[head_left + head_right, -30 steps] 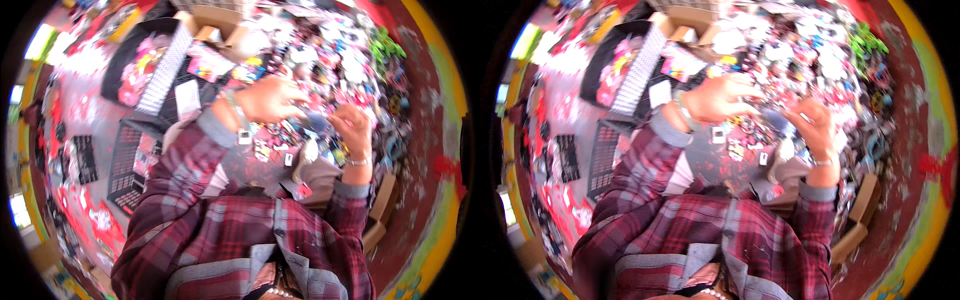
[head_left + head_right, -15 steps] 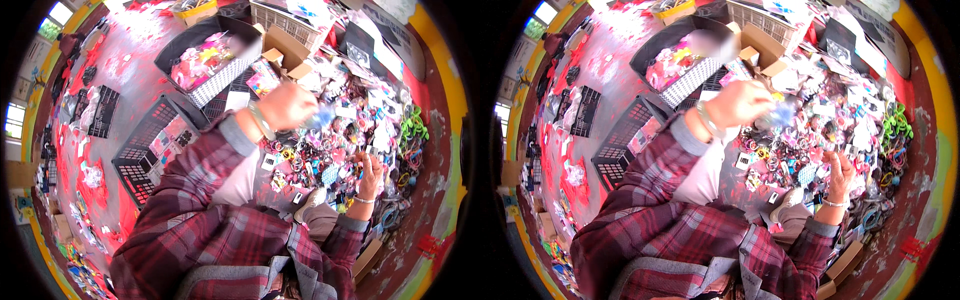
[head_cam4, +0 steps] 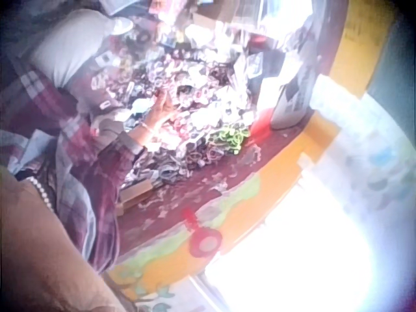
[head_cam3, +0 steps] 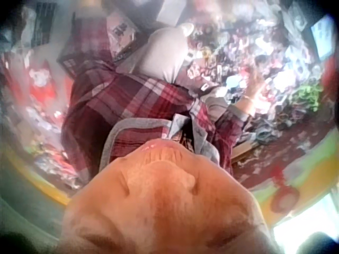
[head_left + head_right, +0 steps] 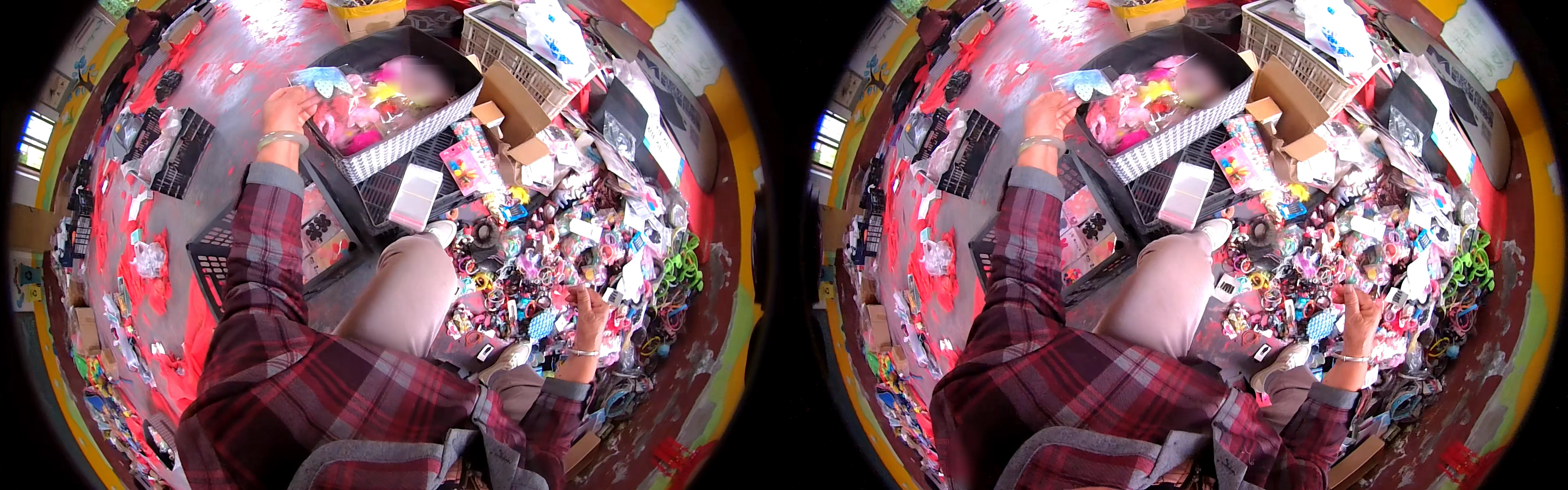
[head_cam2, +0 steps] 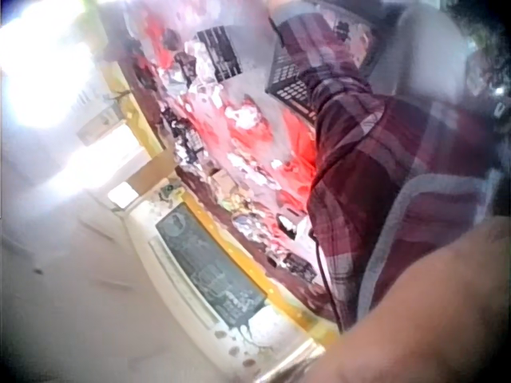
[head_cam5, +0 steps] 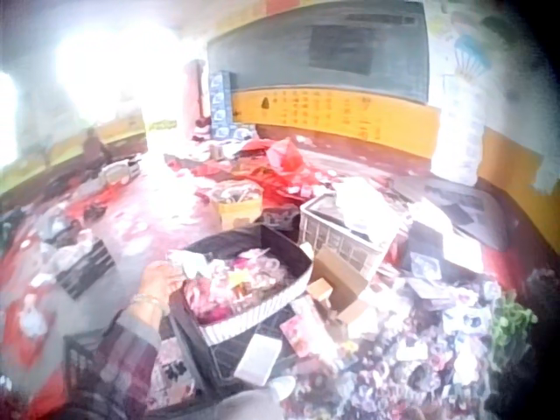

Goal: The person sits on the floor and sorts through a large pile of hair accessories. They pick up various items, including hair clips and scrunchies, examine them, and place them into small plastic bags.

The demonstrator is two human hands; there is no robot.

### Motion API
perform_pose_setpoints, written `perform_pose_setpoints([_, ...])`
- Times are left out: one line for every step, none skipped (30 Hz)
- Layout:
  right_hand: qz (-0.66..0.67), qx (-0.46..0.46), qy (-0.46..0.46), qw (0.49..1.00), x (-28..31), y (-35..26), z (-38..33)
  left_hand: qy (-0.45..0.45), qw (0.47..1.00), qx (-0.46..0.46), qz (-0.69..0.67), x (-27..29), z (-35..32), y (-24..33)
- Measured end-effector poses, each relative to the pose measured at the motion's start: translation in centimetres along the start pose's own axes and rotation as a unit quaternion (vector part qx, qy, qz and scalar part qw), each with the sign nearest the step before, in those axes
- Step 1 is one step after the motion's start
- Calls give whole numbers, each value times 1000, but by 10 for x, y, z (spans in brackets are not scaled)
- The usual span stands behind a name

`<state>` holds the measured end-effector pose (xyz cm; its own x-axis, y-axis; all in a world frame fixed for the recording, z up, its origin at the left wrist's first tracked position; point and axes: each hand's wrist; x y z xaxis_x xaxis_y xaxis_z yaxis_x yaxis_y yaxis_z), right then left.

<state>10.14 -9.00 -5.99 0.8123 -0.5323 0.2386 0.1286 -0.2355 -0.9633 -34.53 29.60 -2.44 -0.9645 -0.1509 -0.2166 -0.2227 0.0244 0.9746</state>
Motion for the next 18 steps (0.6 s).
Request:
perform_pose_setpoints([-4,-19,1,1000,-4,3,2,3,1000,20,-11,-3,5,-5])
perform_pose_setpoints([-17,-5,-7,1000,-5,11,6,6,999,41,-22,-7,10,-12])
perform_pose_setpoints([-31,-9,-17,999,-11,9,9,-9,995,85,-58,-10,21,-24])
perform_pose_setpoints([-43,-12,-26,999,-17,8,11,-13,991,124,-37,-15,29,-37])
perform_pose_setpoints([-52,-12,-30,998,-18,10,14,-34,984,166,-47,-26,36,-52])
perform_pose_setpoints([-59,-12,-36,998,-20,14,16,-52,976,205,-57,-36,42,-64])
perform_pose_setpoints([-66,-12,-42,997,-21,16,19,-41,975,212,-44,-46,47,-76])
perform_pose_setpoints([-67,-13,-40,997,-21,16,20,-34,974,222,-33,-60,52,-91])
perform_pose_setpoints([-67,-14,-39,997,-23,17,20,-25,973,230,-20,-70,56,-102])
perform_pose_setpoints([-66,-14,-37,997,-23,17,21,-20,972,232,-18,-78,61,-113])
perform_pose_setpoints([-68,-6,-25,997,-22,19,20,-18,971,237,-17,-89,65,-122])
perform_pose_setpoints([-74,-13,-14,997,-20,20,18,-17,970,242,-15,-99,67,-132])
perform_pose_setpoints([-81,-20,-1,996,-19,19,15,-33,968,251,-10,-108,67,-144])
perform_pose_setpoints([-88,-28,11,996,-18,16,12,-90,969,201,113,-108,80,-168])
perform_pose_setpoints([-100,-34,-8,994,-21,11,14,-132,952,142,237,-82,110,-204])
perform_pose_setpoints([-96,-36,-26,994,-26,14,20,-144,935,82,315,-48,140,-230])
perform_pose_setpoints([-86,-35,-54,994,-33,19,28,-138,906,18,399,-3,168,-245])
perform_pose_setpoints([-70,-23,-94,993,-45,24,40,-106,867,-48,484,63,193,-244])
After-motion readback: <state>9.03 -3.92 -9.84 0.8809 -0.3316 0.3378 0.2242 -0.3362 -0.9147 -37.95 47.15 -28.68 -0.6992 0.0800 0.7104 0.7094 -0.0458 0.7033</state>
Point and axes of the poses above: each hand's wrist, its own z-axis towards the middle knuckle, its own x-axis out of the back of the hand, y = z × x, and after that the axes turned 6 degrees about z, right-handed
